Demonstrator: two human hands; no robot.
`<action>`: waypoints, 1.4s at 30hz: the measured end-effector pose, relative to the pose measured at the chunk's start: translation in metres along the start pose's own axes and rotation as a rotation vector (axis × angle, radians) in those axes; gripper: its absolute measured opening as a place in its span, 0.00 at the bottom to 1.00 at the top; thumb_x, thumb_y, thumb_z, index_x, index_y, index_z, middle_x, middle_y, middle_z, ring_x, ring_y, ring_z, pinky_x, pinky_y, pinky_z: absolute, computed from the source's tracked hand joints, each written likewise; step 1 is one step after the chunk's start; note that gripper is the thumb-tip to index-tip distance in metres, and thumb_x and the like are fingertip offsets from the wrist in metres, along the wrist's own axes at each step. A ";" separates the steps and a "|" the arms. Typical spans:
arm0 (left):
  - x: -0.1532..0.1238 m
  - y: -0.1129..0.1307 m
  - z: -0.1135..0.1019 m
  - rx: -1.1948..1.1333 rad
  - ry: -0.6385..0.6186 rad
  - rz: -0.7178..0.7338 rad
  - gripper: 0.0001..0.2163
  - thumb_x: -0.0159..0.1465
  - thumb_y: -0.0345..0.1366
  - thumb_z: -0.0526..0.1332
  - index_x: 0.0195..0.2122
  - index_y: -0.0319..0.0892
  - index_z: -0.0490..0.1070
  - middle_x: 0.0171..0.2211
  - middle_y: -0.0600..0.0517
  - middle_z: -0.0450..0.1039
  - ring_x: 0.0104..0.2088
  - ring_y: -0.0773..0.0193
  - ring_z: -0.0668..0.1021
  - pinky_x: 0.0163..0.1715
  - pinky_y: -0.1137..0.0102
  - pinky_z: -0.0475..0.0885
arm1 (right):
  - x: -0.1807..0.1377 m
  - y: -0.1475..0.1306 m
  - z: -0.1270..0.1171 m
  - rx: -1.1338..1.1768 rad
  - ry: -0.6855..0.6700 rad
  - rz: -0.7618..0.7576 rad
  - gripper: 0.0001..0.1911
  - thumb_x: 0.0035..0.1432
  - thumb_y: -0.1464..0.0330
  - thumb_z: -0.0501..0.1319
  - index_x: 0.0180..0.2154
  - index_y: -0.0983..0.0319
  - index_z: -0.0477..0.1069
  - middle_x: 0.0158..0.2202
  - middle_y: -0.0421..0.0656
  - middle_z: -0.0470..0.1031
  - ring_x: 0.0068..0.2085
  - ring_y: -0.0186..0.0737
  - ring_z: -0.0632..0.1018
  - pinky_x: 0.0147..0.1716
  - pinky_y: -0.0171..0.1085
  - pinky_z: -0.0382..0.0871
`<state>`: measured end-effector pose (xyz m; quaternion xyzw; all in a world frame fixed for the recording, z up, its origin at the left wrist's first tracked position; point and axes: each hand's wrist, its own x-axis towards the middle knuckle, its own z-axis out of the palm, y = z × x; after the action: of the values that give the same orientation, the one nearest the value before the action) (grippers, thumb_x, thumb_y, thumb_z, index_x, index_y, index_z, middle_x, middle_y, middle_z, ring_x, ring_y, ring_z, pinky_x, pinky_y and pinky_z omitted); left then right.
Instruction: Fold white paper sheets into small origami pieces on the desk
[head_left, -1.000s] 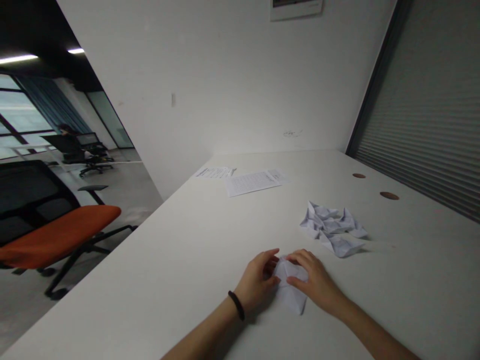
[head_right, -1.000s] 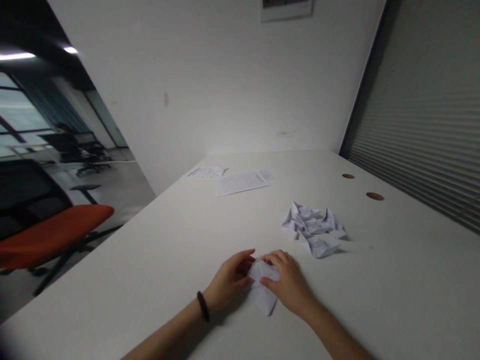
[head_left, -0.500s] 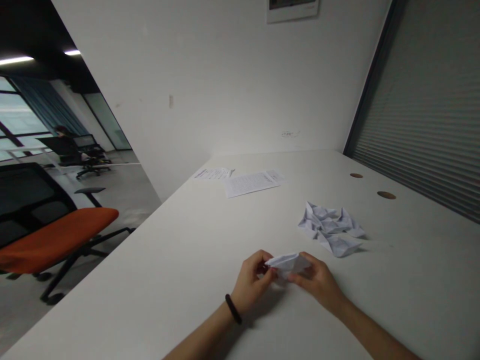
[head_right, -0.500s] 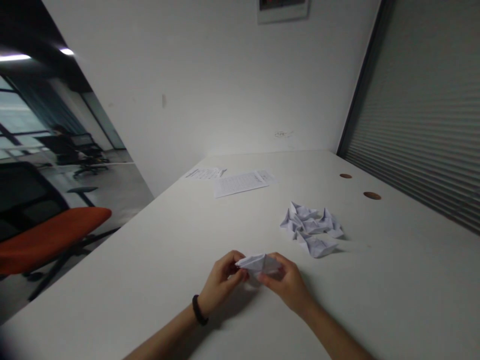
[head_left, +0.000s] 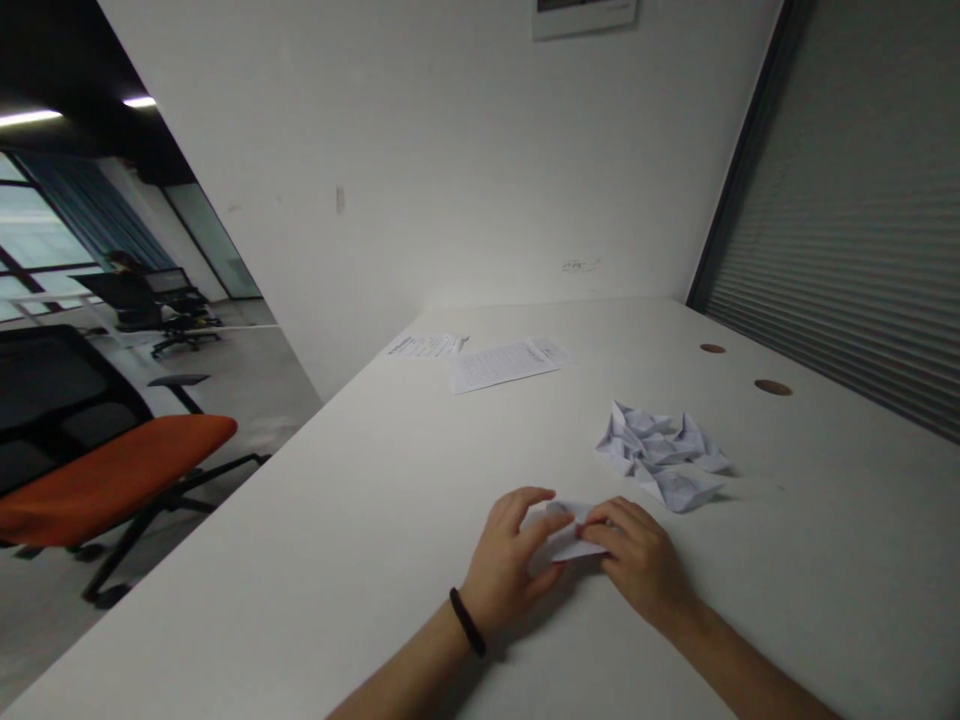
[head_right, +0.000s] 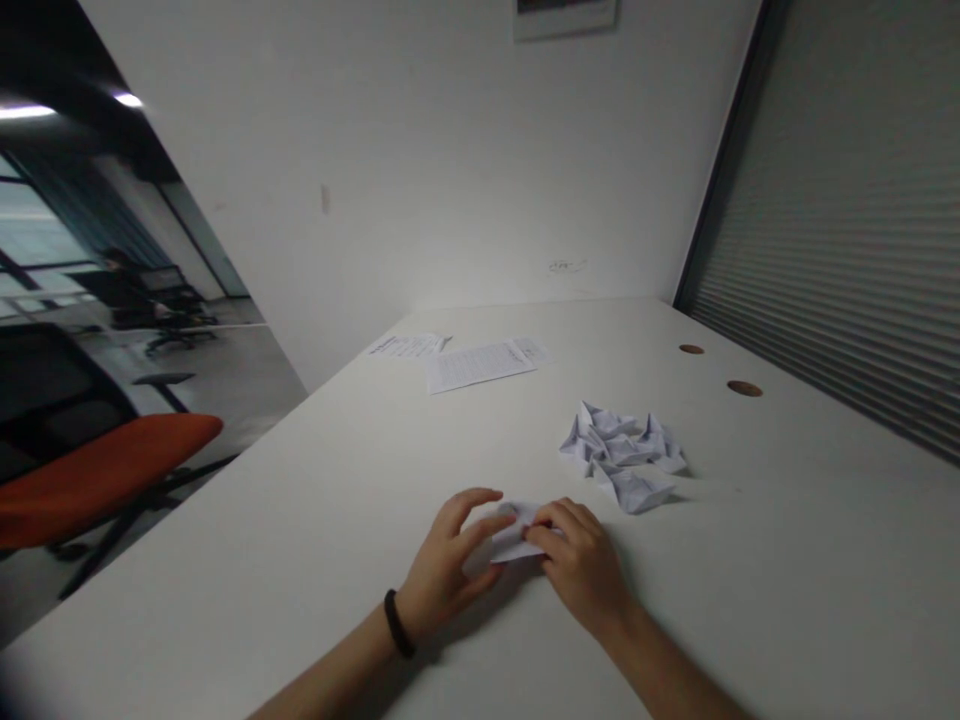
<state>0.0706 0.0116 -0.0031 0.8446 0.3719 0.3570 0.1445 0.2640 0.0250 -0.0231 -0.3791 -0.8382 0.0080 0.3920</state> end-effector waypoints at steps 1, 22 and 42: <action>0.000 -0.002 0.000 0.049 -0.030 0.010 0.16 0.54 0.29 0.62 0.44 0.46 0.69 0.48 0.48 0.65 0.49 0.55 0.66 0.49 0.59 0.60 | 0.000 -0.001 0.001 -0.020 -0.068 0.027 0.16 0.45 0.84 0.54 0.28 0.60 0.73 0.28 0.42 0.71 0.33 0.40 0.71 0.33 0.38 0.66; -0.003 -0.011 0.010 -0.083 -0.144 -0.186 0.14 0.55 0.26 0.57 0.42 0.42 0.71 0.42 0.47 0.69 0.42 0.60 0.71 0.45 0.66 0.67 | 0.005 -0.010 -0.002 0.142 -0.320 0.170 0.10 0.51 0.73 0.60 0.38 0.59 0.70 0.38 0.44 0.70 0.42 0.44 0.69 0.43 0.44 0.66; 0.000 -0.008 0.014 -0.148 0.014 -0.048 0.16 0.59 0.21 0.49 0.45 0.43 0.66 0.42 0.47 0.70 0.43 0.63 0.72 0.44 0.66 0.68 | 0.000 0.001 0.004 0.238 -0.172 0.213 0.12 0.56 0.74 0.50 0.41 0.59 0.67 0.48 0.46 0.67 0.49 0.43 0.69 0.48 0.44 0.64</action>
<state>0.0762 0.0178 -0.0172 0.8199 0.3654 0.3860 0.2125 0.2624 0.0270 -0.0264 -0.4145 -0.8170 0.1810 0.3578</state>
